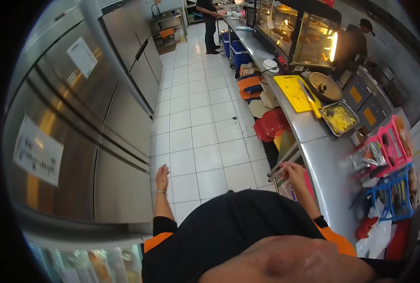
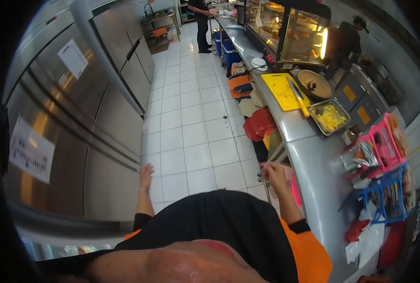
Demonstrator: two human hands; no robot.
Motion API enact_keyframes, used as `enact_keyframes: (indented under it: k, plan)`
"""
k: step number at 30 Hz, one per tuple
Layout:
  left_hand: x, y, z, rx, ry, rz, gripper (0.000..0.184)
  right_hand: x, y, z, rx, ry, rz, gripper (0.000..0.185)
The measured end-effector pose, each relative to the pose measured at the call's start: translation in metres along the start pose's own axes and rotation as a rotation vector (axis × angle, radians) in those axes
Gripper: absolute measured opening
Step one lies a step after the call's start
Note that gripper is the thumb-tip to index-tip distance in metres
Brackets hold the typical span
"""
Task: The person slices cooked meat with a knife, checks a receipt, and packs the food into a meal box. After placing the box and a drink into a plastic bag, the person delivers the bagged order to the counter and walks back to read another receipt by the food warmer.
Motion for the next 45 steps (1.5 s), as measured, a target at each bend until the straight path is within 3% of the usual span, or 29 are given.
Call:
enact_keyframes:
  k: [1, 2, 4, 5, 7, 8, 10, 11, 13, 15, 16, 17, 18, 19, 20, 22, 24, 27, 32, 34, 36, 38, 40, 42, 45]
  plan:
    - [0.019, -0.011, -0.032, 0.041, -0.105, 0.081, 0.039, 0.021, -0.009, -0.041, -0.002, -0.005, -0.051, 0.023]
    - [0.042, -0.02, -0.051, -0.048, -0.124, 0.138, 0.041, 0.042, -0.019, -0.08, 0.003, -0.004, -0.102, 0.024]
    - [0.067, -0.012, -0.06, -0.415, -0.315, 0.01, 0.053, 0.085, -0.032, -0.172, -0.074, -0.087, -0.148, 0.026]
    - [0.08, -0.004, -0.07, -0.47, -0.333, -0.009, 0.054, 0.105, -0.05, -0.218, -0.107, -0.119, -0.156, 0.028]
    - [0.096, -0.016, -0.107, -0.453, -0.377, 0.015, 0.055, 0.138, -0.072, -0.303, -0.216, -0.113, -0.14, 0.03]
    - [0.099, -0.011, -0.115, -0.173, -0.369, -0.156, 0.055, 0.149, -0.077, -0.346, -0.294, -0.074, -0.118, 0.031]
    - [0.119, -0.03, -0.193, -0.378, -0.352, -0.014, 0.051, 0.156, -0.093, -0.426, -0.425, 0.004, -0.029, 0.034]
    - [0.138, -0.032, -0.235, -0.377, -0.36, -0.022, 0.051, 0.156, -0.097, -0.466, -0.421, 0.015, -0.03, 0.034]
    - [0.163, -0.005, -0.321, -0.081, -0.475, -0.274, 0.044, 0.145, -0.104, -0.534, -0.535, 0.204, 0.004, 0.045]
    - [0.213, 0.08, -0.399, 0.097, -0.403, -0.467, 0.038, 0.124, -0.115, -0.599, -0.516, 0.329, 0.05, 0.054]
    - [0.248, 0.146, -0.421, -0.164, -0.298, -0.094, 0.038, 0.109, -0.121, -0.627, -0.482, 0.423, 0.096, 0.063]
    - [0.288, 0.181, -0.472, 0.019, -0.318, -0.057, 0.04, 0.095, -0.131, -0.658, -0.488, 0.441, 0.116, 0.063]
    - [0.325, 0.249, -0.499, 0.291, -0.352, -0.232, 0.038, 0.08, -0.139, -0.687, -0.481, 0.488, 0.143, 0.07]
    - [0.365, 0.32, -0.505, 0.402, -0.382, -0.076, 0.033, 0.066, -0.145, -0.713, -0.473, 0.531, 0.165, 0.077]
    - [0.4, 0.384, -0.507, 0.254, -0.499, -0.058, 0.03, 0.054, -0.151, -0.736, -0.467, 0.542, 0.173, 0.077]
    - [0.48, 0.488, -0.515, 0.448, -0.673, -0.019, 0.03, 0.029, -0.175, -0.775, -0.607, 0.614, 0.277, 0.083]
    - [0.556, 0.568, -0.513, 0.572, -0.916, 0.113, 0.029, 0.01, -0.195, -0.814, -0.588, 0.692, 0.32, 0.081]
    - [0.64, 0.654, -0.506, 0.72, -1.083, 0.09, 0.033, -0.026, -0.192, -0.886, -0.725, 0.785, 0.424, 0.07]
    - [0.737, 0.775, -0.493, 0.877, -1.374, 0.11, 0.038, -0.023, -0.23, -0.919, -0.66, 0.967, 0.204, 0.044]
    - [0.769, 0.81, -0.484, 0.573, -1.642, 0.227, 0.043, -0.029, -0.23, -0.921, -0.723, 0.966, 0.13, 0.036]
    - [0.789, 0.844, -0.471, 0.583, -1.829, 0.201, 0.041, -0.036, -0.231, -0.919, -0.712, 1.052, 0.197, 0.032]
    - [0.808, 0.849, -0.453, 0.663, -2.034, -0.186, 0.034, -0.031, -0.232, -0.909, -0.627, 0.96, 0.255, 0.031]
    - [0.819, 0.843, -0.44, 0.714, -2.165, -0.139, 0.027, -0.019, -0.237, -0.899, -0.595, 1.061, 0.308, 0.031]
    - [0.832, 0.841, -0.429, 0.615, -2.254, 0.084, 0.025, -0.007, -0.247, -0.892, -0.664, 1.149, 0.308, 0.03]
    - [0.826, 0.836, -0.413, 0.54, -2.406, 0.15, 0.024, 0.009, -0.255, -0.877, -0.611, 1.348, 0.544, 0.027]
Point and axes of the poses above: each hand's wrist, its own z-axis away from the middle knuckle, its own x-axis out of the palm, y = z × x, the point moved 4 cm from there along -z, towards the middle knuckle, and after that the axes turned 11 degrees about -x, right-handed, at the moved point
